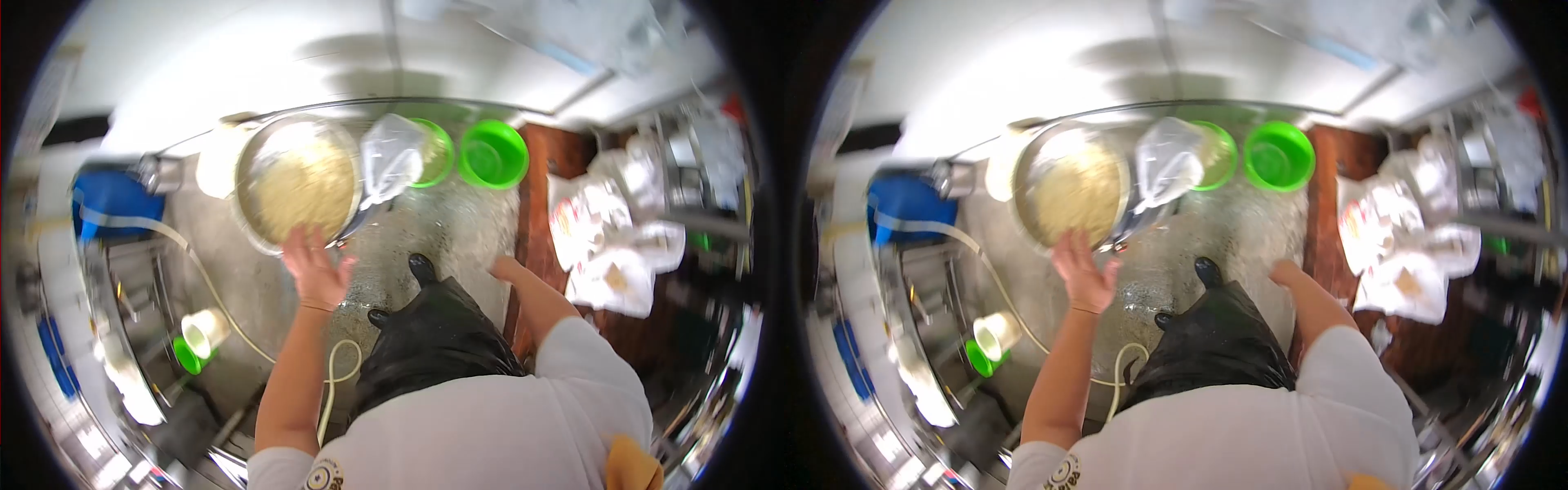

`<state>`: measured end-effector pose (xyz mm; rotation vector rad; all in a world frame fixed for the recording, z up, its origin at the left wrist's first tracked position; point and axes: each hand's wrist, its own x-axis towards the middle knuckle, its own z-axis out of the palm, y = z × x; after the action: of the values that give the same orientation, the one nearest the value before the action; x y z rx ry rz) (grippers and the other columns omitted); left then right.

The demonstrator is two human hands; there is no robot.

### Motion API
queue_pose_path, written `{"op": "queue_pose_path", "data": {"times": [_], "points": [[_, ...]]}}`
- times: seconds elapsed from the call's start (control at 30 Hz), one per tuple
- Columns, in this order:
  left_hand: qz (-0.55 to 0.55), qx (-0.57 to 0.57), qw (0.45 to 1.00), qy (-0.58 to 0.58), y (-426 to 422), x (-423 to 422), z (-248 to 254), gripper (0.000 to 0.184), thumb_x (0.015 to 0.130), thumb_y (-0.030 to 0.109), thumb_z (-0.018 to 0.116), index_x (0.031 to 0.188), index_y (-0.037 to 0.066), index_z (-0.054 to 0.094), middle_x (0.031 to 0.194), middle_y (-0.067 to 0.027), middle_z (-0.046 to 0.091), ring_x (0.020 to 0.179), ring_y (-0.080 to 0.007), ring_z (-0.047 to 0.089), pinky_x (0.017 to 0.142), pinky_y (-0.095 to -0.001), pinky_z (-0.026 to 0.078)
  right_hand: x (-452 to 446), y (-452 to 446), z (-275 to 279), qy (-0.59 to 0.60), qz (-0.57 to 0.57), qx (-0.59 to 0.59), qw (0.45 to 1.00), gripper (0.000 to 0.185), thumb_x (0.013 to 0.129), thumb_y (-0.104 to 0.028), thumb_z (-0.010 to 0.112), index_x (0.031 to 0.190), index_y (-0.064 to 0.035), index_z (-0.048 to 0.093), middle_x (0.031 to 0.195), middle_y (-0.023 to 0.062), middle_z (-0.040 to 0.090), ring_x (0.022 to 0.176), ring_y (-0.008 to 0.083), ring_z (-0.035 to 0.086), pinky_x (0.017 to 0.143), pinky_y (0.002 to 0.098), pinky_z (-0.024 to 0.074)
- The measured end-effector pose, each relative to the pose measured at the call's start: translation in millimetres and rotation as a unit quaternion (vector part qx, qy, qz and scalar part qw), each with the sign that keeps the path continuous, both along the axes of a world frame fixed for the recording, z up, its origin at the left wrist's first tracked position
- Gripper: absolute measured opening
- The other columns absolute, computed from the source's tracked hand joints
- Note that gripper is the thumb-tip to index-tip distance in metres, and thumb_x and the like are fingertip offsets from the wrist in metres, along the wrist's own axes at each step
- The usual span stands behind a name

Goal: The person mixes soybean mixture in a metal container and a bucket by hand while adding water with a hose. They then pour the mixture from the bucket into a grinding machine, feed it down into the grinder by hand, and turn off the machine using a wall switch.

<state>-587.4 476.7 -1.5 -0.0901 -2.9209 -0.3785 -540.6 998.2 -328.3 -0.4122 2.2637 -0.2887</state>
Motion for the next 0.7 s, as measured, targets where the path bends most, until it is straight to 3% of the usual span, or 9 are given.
{"op": "queue_pose_path", "data": {"times": [0.03,0.1,0.2,0.3,0.37,0.43,0.5,0.6,0.7], "points": [[0.007,-0.011,1.0,-0.023,-5.7,36.3,-0.4,0.086,0.099,0.065,0.055,0.155,0.002,0.041,0.158,-0.0273,0.034,0.148,-0.0487,0.028,0.122,-0.0684,0.014,11.5,41.4,-16.4,0.102,0.152,-0.059,0.981,0.043,0.097,-0.039,0.057,0.081,-0.0018,0.07,0.07,0.0211,0.067,0.06,0.038,0.065,0.063,0.0516,0.0524],[0.06,-0.018,0.992,-0.111,-26.8,118.5,7.2,0.082,0.098,0.058,0.06,0.156,0.003,0.041,0.159,-0.0274,0.034,0.149,-0.0478,0.03,0.123,-0.0655,0.019,-2.6,24.9,97.7,-0.14,-0.299,0.01,0.944,0.029,0.101,-0.026,0.06,0.078,-0.0074,0.059,0.058,0.0102,0.052,0.044,0.0215,0.052,0.038,0.0388,0.0367],[0.263,0.065,0.918,-0.29,-80.8,270.5,-24.0,0.078,0.096,0.048,0.068,0.155,0.002,0.044,0.156,-0.0265,0.044,0.146,-0.0427,0.04,0.123,-0.052,0.032,-2.0,30.0,153.9,-0.161,-0.517,-0.036,0.84,0.023,0.105,-0.027,0.061,0.092,-0.0146,0.047,0.068,0.0023,0.043,0.048,0.017,0.045,0.041,0.0292,0.0343],[0.574,0.157,0.728,-0.341,-147.5,457.9,-66.8,0.063,0.097,0.044,0.067,0.137,-0.005,0.061,0.136,-0.0274,0.065,0.129,-0.0412,0.061,0.109,-0.0489,0.049,-22.7,23.1,165.8,-0.167,-0.49,-0.03,0.855,0.022,0.102,-0.028,0.062,0.09,-0.0117,0.052,0.066,0.0041,0.047,0.05,0.0181,0.048,0.042,0.0331,0.0354],[0.807,0.242,0.51,-0.173,-153.0,560.9,-53.4,0.062,0.1,0.043,0.062,0.125,-0.013,0.064,0.125,-0.0312,0.068,0.116,-0.0439,0.068,0.098,-0.0501,0.055,-42.5,-5.3,172.4,-0.179,-0.473,-0.063,0.861,0.022,0.101,-0.025,0.063,0.088,-0.012,0.05,0.066,0.0037,0.046,0.05,0.0181,0.047,0.043,0.0313,0.0344],[0.878,0.323,0.349,-0.053,-148.3,659.9,-59.6,0.061,0.101,0.044,0.061,0.124,-0.013,0.064,0.121,-0.0304,0.07,0.113,-0.0433,0.069,0.093,-0.0485,0.057,-57.1,-66.5,204.7,-0.184,-0.439,-0.086,0.875,0.021,0.1,-0.023,0.063,0.087,-0.0111,0.051,0.066,0.0029,0.047,0.047,0.017,0.047,0.042,0.0296,0.0345],[0.907,0.304,0.292,-0.012,-133.4,731.1,-59.5,0.061,0.102,0.044,0.061,0.127,-0.011,0.062,0.122,-0.029,0.07,0.113,-0.0409,0.07,0.095,-0.0475,0.056,-73.0,-123.2,210.5,-0.224,-0.383,-0.095,0.891,0.021,0.099,-0.023,0.064,0.088,-0.0105,0.052,0.066,0.0028,0.049,0.047,0.0167,0.047,0.041,0.0295,0.0352],[0.926,0.339,0.158,0.048,-118.4,791.2,-58.3,0.076,0.098,0.054,0.063,0.137,-0.01,0.055,0.133,-0.027,0.066,0.121,-0.0405,0.066,0.099,-0.0476,0.055,-72.4,-206.6,225.0,-0.086,-0.263,-0.092,0.957,0.019,0.097,-0.023,0.065,0.089,-0.0086,0.056,0.068,0.0044,0.055,0.048,0.0176,0.054,0.041,0.0307,0.0395],[0.905,0.372,0.09,0.186,-125.9,813.6,-33.5,0.095,0.095,0.07,0.059,0.148,-0.008,0.047,0.151,-0.0268,0.053,0.136,-0.0445,0.055,0.109,-0.06,0.048,-66.9,-275.1,240.3,-0.097,-0.088,-0.129,0.983,0.021,0.094,-0.027,0.066,0.099,-0.0071,0.061,0.078,0.0059,0.06,0.058,0.0171,0.061,0.045,0.0307,0.0419]]}}
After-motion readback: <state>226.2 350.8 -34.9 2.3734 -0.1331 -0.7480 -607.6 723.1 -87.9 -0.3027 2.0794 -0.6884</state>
